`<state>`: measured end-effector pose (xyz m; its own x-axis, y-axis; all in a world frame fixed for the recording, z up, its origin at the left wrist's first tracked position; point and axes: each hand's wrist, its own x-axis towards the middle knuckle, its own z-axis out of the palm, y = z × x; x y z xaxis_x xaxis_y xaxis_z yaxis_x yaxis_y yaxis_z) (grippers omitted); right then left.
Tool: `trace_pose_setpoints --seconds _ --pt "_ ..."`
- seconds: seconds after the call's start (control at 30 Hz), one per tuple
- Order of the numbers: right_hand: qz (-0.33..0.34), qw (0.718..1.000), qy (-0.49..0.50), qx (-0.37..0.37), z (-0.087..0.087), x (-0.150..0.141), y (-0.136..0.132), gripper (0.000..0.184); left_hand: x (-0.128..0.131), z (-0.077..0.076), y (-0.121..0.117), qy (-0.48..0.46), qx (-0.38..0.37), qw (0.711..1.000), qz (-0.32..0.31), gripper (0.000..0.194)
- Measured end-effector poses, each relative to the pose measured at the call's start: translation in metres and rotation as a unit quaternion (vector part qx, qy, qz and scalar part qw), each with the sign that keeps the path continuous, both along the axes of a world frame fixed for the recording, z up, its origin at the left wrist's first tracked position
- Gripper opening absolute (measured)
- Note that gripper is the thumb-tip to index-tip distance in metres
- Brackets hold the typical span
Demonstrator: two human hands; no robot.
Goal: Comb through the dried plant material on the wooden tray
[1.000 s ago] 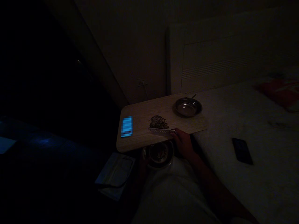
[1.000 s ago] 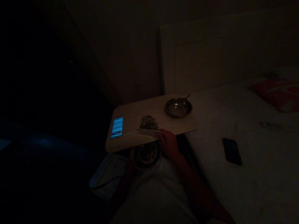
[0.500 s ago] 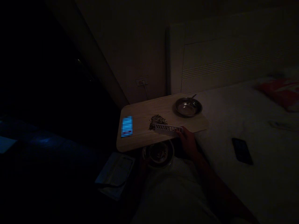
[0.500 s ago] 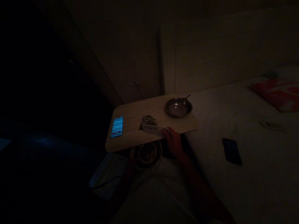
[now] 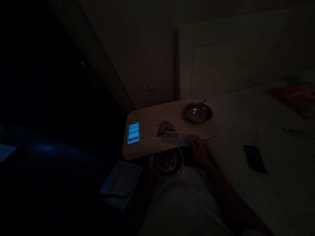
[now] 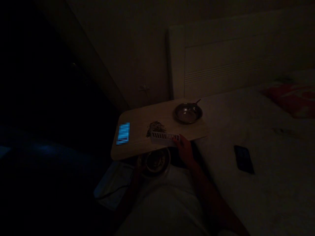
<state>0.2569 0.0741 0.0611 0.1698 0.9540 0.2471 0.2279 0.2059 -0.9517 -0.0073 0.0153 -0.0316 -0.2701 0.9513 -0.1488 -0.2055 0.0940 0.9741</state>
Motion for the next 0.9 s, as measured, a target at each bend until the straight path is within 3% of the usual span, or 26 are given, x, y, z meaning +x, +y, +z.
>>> trace_pose_setpoints --seconds 0.37,0.6,0.77,0.9 --pt "0.057 0.997 0.055 -0.017 -0.003 0.003 -0.002 0.022 0.005 0.006 0.000 -0.040 -0.002 0.999 0.012 0.068" --pt "0.058 0.996 0.068 -0.031 -0.009 0.000 -0.004 0.021 0.000 0.000 0.002 -0.004 -0.014 1.000 0.018 0.071" --pt "-0.030 0.996 0.084 0.003 -0.007 0.003 -0.003 0.023 0.001 0.000 -0.001 -0.008 -0.017 1.000 0.016 0.067" --pt "-0.085 0.995 0.039 0.032 0.000 0.007 -0.003 0.023 0.001 0.000 0.001 0.008 -0.019 0.999 0.027 0.068"
